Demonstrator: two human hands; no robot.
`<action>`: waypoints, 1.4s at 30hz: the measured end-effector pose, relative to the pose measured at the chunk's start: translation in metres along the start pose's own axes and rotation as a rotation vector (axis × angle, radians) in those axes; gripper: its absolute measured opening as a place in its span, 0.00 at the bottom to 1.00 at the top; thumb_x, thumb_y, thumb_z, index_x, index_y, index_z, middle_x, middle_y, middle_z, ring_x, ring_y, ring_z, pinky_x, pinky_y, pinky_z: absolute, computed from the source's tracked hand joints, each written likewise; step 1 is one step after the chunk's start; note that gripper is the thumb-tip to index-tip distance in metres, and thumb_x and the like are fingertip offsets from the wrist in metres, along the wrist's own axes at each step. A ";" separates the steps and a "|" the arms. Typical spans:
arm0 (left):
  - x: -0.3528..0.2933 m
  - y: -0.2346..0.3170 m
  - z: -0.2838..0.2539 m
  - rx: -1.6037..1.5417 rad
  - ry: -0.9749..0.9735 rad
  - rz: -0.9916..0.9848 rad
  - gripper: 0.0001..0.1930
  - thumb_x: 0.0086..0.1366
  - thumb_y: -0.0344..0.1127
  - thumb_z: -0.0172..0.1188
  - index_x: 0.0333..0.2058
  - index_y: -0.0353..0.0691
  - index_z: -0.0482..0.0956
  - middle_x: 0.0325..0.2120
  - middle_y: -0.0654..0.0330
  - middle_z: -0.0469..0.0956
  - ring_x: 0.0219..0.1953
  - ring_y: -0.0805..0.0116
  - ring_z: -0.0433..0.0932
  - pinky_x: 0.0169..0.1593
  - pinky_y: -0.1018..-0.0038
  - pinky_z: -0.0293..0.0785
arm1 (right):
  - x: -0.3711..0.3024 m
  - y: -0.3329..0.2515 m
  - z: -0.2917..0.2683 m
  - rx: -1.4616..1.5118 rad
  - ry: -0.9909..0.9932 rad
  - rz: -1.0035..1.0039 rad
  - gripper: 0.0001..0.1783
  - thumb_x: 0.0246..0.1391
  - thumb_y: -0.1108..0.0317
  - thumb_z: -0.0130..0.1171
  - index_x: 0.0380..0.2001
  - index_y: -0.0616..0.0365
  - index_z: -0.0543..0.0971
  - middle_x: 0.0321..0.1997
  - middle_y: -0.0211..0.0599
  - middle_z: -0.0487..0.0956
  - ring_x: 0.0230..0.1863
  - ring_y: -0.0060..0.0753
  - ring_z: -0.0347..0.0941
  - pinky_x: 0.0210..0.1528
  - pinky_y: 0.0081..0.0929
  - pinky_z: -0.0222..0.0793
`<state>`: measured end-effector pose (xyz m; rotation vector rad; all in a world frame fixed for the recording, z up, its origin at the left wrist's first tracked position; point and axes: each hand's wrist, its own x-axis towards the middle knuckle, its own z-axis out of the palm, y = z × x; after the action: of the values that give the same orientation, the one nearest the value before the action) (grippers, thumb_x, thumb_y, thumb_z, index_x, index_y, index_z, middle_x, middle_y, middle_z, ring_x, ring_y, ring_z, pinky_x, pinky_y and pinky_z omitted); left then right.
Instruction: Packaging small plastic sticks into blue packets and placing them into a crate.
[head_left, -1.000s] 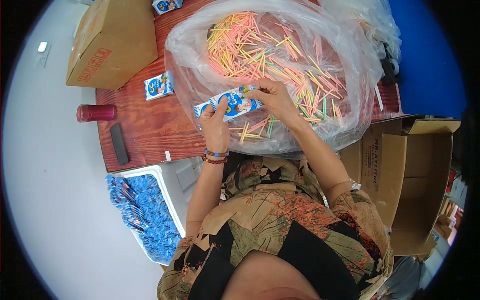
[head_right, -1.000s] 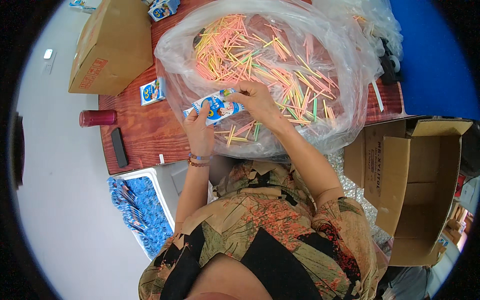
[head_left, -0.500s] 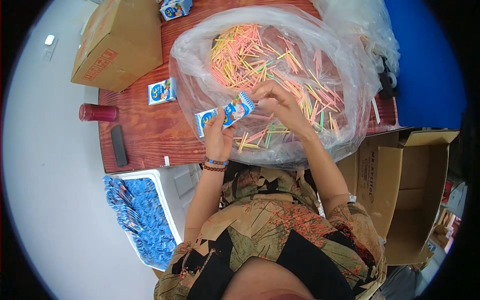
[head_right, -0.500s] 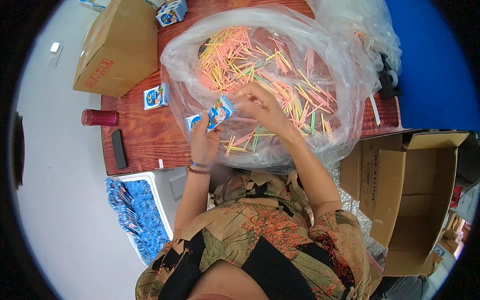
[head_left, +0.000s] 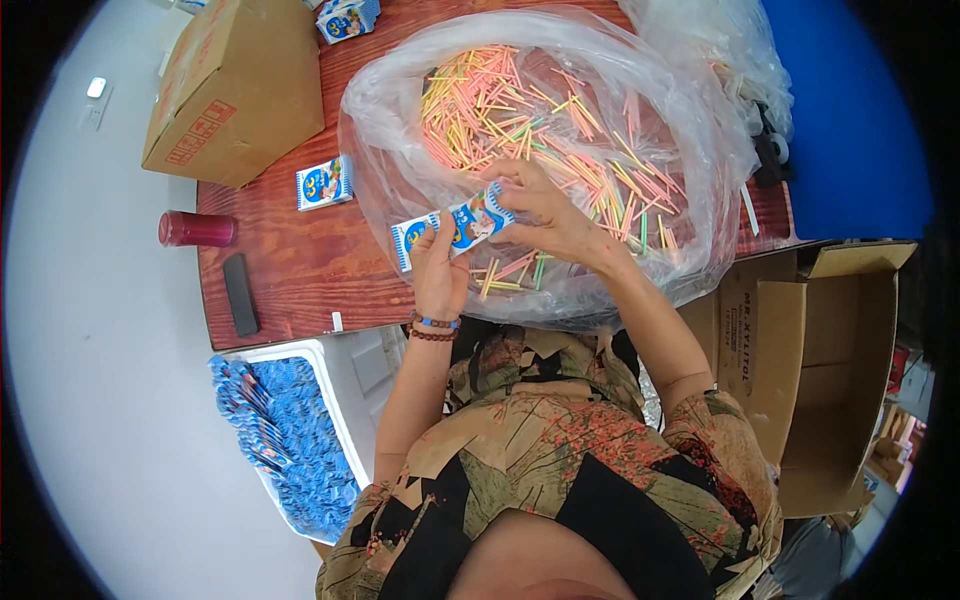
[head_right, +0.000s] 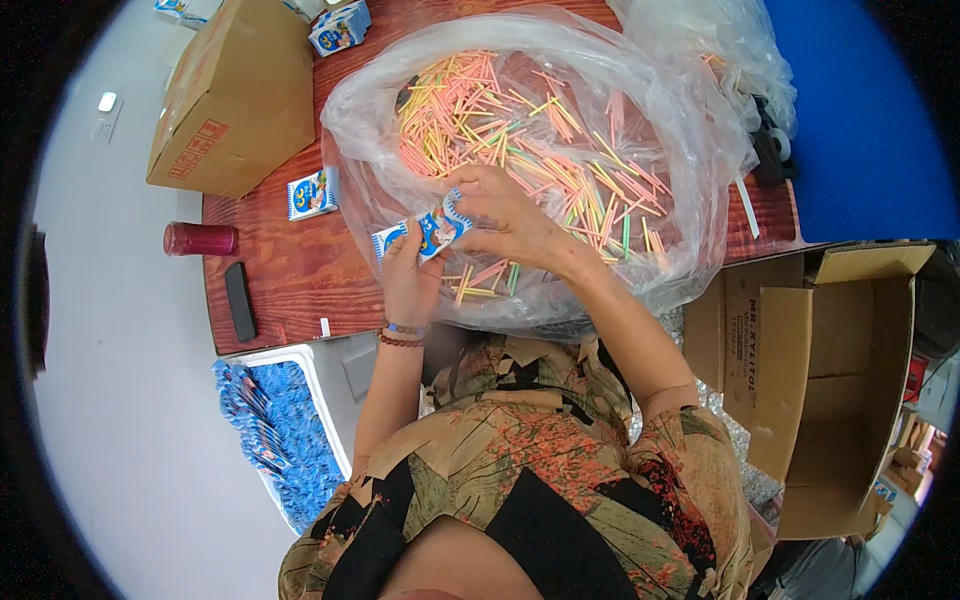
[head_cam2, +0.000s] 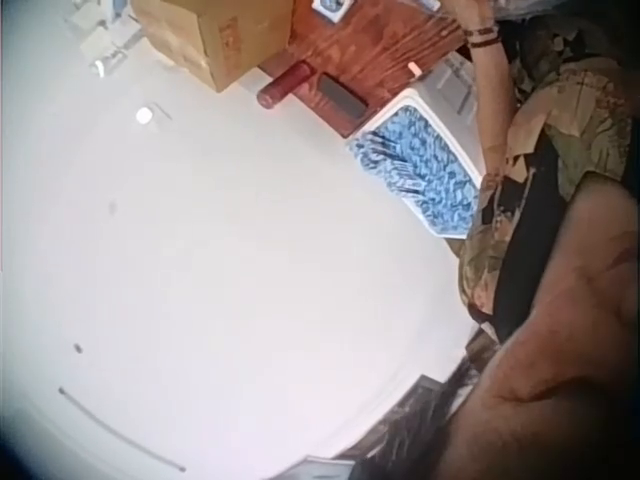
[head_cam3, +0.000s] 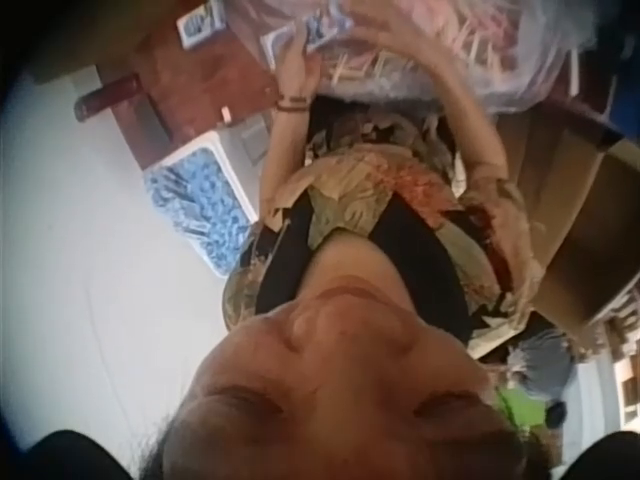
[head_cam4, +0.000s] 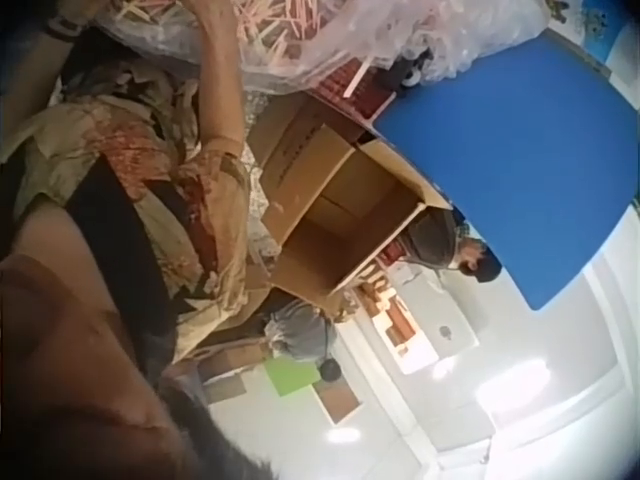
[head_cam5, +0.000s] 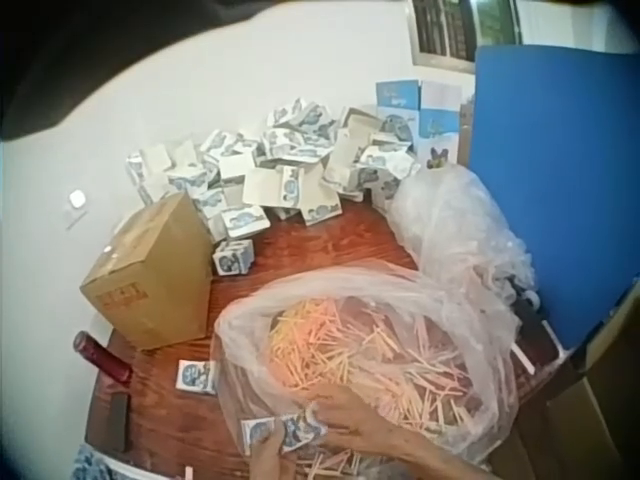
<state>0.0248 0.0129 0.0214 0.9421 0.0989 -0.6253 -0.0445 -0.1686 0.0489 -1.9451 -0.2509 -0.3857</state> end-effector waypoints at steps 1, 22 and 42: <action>-0.001 -0.001 0.001 0.018 0.013 0.010 0.09 0.69 0.37 0.54 0.39 0.38 0.78 0.36 0.60 0.81 0.37 0.71 0.79 0.41 0.69 0.76 | 0.001 -0.001 0.003 0.001 0.001 0.003 0.14 0.45 0.64 0.68 0.37 0.54 0.80 0.60 0.35 0.66 0.63 0.40 0.58 0.64 0.40 0.53; -0.006 -0.003 0.004 -0.043 -0.061 -0.019 0.12 0.70 0.40 0.52 0.39 0.37 0.78 0.37 0.60 0.80 0.38 0.71 0.80 0.42 0.71 0.77 | 0.015 -0.012 -0.006 -0.368 -0.208 -0.155 0.13 0.48 0.59 0.64 0.37 0.50 0.84 0.61 0.37 0.71 0.65 0.48 0.59 0.65 0.44 0.54; -0.013 -0.001 -0.051 -0.221 -0.164 -0.038 0.16 0.72 0.40 0.47 0.50 0.36 0.73 0.50 0.57 0.76 0.50 0.65 0.77 0.55 0.63 0.74 | 0.126 0.090 -0.033 -0.359 -0.123 0.346 0.12 0.53 0.61 0.57 0.31 0.59 0.81 0.28 0.41 0.80 0.30 0.36 0.77 0.35 0.32 0.70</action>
<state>0.0233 0.0583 -0.0054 0.6743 0.0384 -0.7088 0.0989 -0.2349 0.0320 -2.3171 0.0863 -0.0847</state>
